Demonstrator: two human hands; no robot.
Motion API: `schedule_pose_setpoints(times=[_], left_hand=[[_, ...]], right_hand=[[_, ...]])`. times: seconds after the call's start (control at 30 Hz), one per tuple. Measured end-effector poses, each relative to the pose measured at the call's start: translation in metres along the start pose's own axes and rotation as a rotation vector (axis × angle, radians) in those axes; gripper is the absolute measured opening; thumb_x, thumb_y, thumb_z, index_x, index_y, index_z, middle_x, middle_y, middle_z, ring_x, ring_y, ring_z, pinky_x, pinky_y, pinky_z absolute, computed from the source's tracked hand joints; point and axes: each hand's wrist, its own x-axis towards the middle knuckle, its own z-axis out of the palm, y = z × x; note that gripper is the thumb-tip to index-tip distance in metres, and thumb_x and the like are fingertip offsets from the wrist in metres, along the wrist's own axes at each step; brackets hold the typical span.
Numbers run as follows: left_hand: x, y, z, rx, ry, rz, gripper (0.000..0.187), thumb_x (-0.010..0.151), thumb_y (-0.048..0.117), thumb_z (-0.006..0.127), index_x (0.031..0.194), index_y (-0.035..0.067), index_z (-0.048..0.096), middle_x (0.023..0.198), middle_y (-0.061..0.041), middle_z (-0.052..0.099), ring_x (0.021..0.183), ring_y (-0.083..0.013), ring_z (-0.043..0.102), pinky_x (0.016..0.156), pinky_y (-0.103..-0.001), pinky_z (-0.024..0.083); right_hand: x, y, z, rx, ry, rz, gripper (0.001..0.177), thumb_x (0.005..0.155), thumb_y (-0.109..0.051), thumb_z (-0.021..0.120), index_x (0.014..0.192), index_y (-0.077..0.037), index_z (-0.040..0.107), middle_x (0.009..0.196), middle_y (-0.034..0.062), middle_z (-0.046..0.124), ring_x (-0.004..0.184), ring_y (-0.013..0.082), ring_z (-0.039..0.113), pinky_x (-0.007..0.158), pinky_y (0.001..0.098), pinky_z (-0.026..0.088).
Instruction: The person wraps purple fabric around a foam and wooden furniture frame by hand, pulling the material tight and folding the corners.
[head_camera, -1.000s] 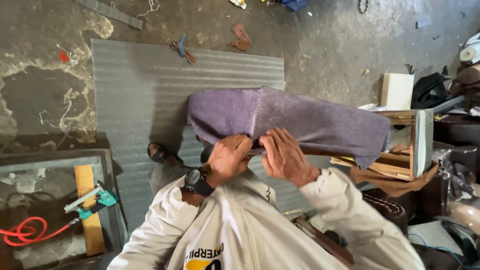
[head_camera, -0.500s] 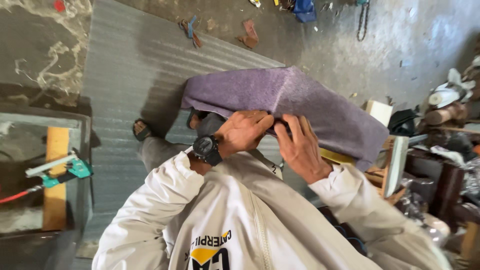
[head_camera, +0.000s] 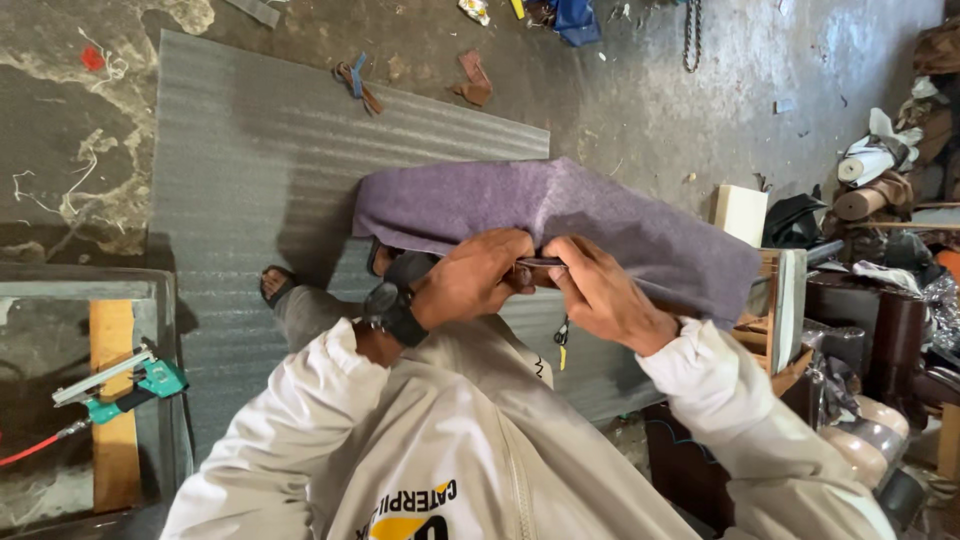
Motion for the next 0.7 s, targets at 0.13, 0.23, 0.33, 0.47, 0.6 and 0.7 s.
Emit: schedule_pose_setpoints(times=[0.13, 0.23, 0.33, 0.47, 0.6, 0.7], left_hand=[[0.002, 0.003, -0.008, -0.085, -0.015, 0.147, 0.046, 0.073, 0.014, 0.081, 0.109, 0.002, 0.055, 0.094, -0.015, 0.062, 0.093, -0.0397, 0.062, 0.081, -0.048, 0.048], [-0.006, 0.001, -0.014, -0.042, 0.038, 0.209, 0.045, 0.078, 0.017, 0.081, 0.108, 0.003, 0.051, 0.096, -0.015, 0.063, 0.091, -0.0389, 0.066, 0.076, -0.046, 0.052], [-0.008, -0.001, -0.018, 0.009, -0.099, 0.187, 0.044, 0.08, 0.02, 0.08, 0.105, 0.002, 0.05, 0.091, -0.015, 0.064, 0.087, -0.0409, 0.066, 0.069, -0.048, 0.052], [-0.019, -0.009, -0.001, 0.193, -0.097, 0.162, 0.03, 0.086, 0.015, 0.072, 0.105, 0.004, 0.052, 0.087, -0.014, 0.064, 0.079, -0.0362, 0.068, 0.065, -0.048, 0.052], [-0.015, -0.027, 0.018, 0.244, -0.001, 0.284, 0.033, 0.073, 0.01, 0.072, 0.099, 0.005, 0.054, 0.084, -0.011, 0.062, 0.076, -0.0333, 0.066, 0.064, -0.046, 0.052], [-0.015, -0.031, 0.025, 0.2, 0.12, 0.286, 0.028, 0.074, 0.007, 0.071, 0.097, 0.007, 0.056, 0.084, -0.009, 0.061, 0.075, -0.032, 0.066, 0.066, -0.045, 0.053]], right_hand=[[0.005, -0.006, 0.0, -0.117, -0.225, 0.077, 0.042, 0.081, -0.012, 0.073, 0.109, 0.0, 0.045, 0.094, 0.0259, 0.061, 0.087, 0.044, 0.062, 0.077, 0.0512, 0.05], [0.001, -0.009, 0.011, -0.173, -0.216, 0.004, 0.07, 0.064, -0.026, 0.09, 0.108, 0.003, 0.044, 0.099, 0.0285, 0.062, 0.092, 0.0485, 0.062, 0.073, 0.0527, 0.05], [-0.002, -0.01, 0.029, -0.314, -0.091, 0.021, 0.054, 0.077, -0.021, 0.085, 0.108, 0.001, 0.046, 0.095, 0.0234, 0.064, 0.091, 0.0441, 0.065, 0.076, 0.0508, 0.052], [-0.003, -0.005, 0.035, -0.367, -0.024, 0.001, 0.039, 0.077, -0.01, 0.078, 0.102, 0.003, 0.051, 0.093, 0.0223, 0.065, 0.084, 0.0418, 0.065, 0.071, 0.0488, 0.054], [-0.004, -0.001, 0.038, -0.446, 0.063, -0.121, 0.025, 0.079, 0.001, 0.071, 0.098, 0.003, 0.055, 0.089, 0.0199, 0.064, 0.084, 0.0417, 0.065, 0.071, 0.0495, 0.054], [0.002, 0.004, 0.036, -0.439, 0.108, -0.197, 0.028, 0.074, 0.005, 0.067, 0.1, 0.007, 0.057, 0.088, 0.0203, 0.063, 0.082, 0.0415, 0.063, 0.07, 0.0488, 0.054]])
